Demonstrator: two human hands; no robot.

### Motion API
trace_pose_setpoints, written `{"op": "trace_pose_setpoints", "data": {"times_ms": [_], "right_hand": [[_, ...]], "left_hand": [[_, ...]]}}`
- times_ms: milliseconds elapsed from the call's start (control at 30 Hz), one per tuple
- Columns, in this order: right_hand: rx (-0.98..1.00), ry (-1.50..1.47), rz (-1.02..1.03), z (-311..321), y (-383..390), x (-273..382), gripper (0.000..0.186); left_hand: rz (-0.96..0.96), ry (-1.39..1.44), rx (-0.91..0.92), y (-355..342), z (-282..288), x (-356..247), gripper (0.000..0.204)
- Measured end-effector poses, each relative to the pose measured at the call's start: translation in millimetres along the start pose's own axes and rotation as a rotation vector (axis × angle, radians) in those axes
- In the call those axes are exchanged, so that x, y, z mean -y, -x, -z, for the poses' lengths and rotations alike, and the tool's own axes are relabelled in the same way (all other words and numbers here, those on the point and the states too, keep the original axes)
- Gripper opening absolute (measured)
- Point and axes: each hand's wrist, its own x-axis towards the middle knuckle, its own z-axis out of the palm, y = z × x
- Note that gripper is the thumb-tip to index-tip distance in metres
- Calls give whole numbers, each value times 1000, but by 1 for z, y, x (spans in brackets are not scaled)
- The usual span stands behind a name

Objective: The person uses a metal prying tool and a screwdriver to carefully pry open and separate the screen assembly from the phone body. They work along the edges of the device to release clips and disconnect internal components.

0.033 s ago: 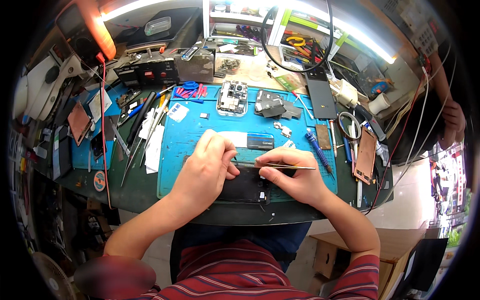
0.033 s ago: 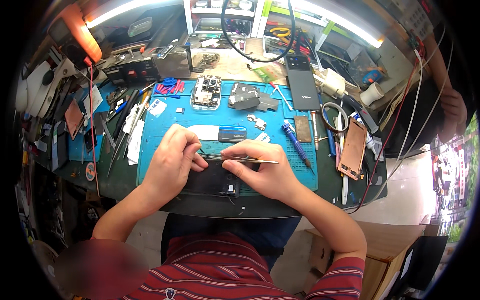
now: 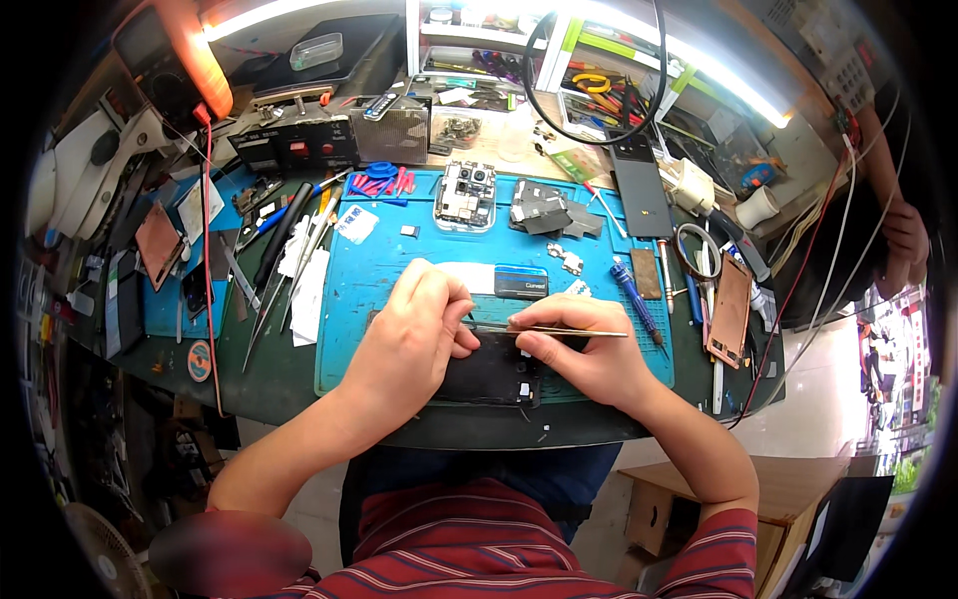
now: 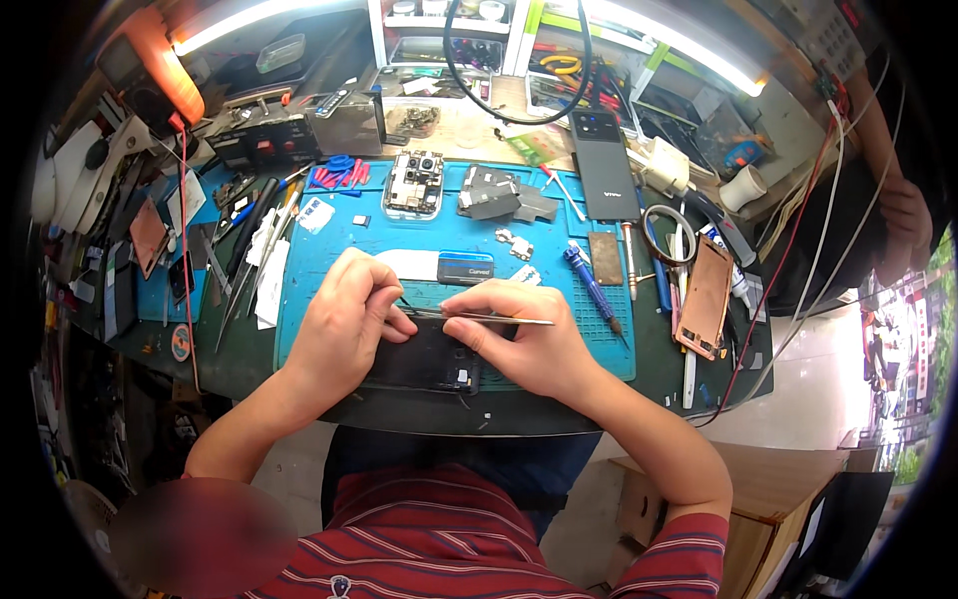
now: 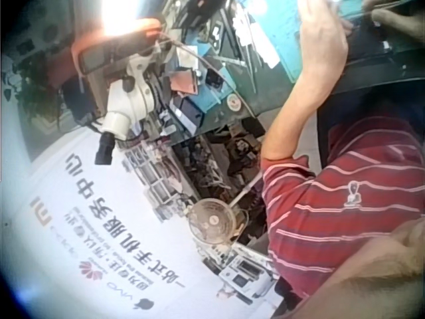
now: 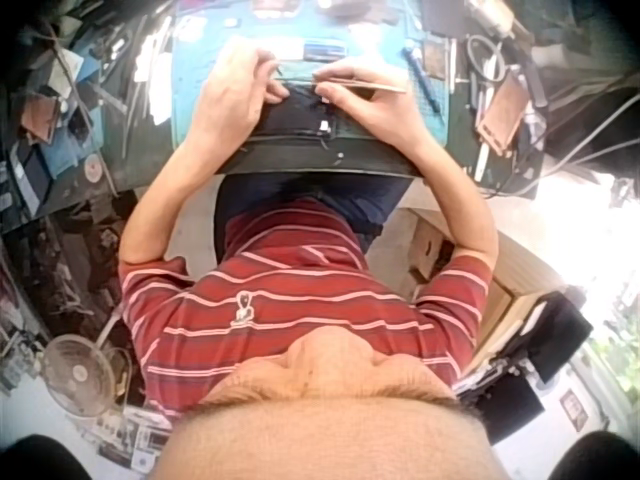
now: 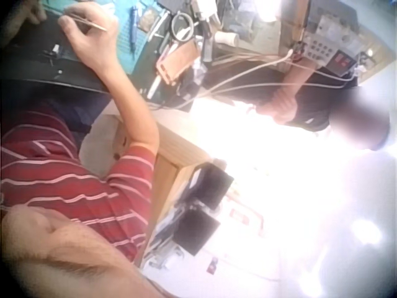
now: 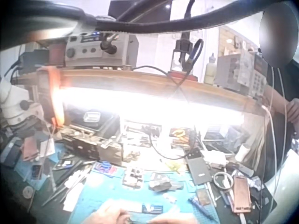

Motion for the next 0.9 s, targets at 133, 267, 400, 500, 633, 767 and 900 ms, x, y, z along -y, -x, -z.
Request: {"op": "trace_pose_setpoints", "data": {"times_ms": [133, 267, 400, 500, 633, 767, 900], "right_hand": [[19, -30, -92, -2, 0, -3, 21], [-29, -318, -240, -6, 3, -6, 21], [-7, -267, -166, -6, 2, -7, 21], [3, -229, -151, -6, 1, -6, 21], [-18, -268, -183, -7, 4, -5, 20], [-66, -292, -167, -4, 5, 1, 19], [-233, -477, -170, -6, 7, -4, 18]], "left_hand": [[-19, -119, 5, 2, 8, -4, 6], [-235, -433, -31, 6, 12, 2, 14], [-215, -489, 23, 3, 11, 0, 17], [-235, -536, 67, -1, 15, 1, 15], [-238, -498, 103, -8, 17, 7, 11], [-228, -503, 83, -7, 16, 3, 8], [-163, -433, 80, -10, 21, 12, 7]]}}
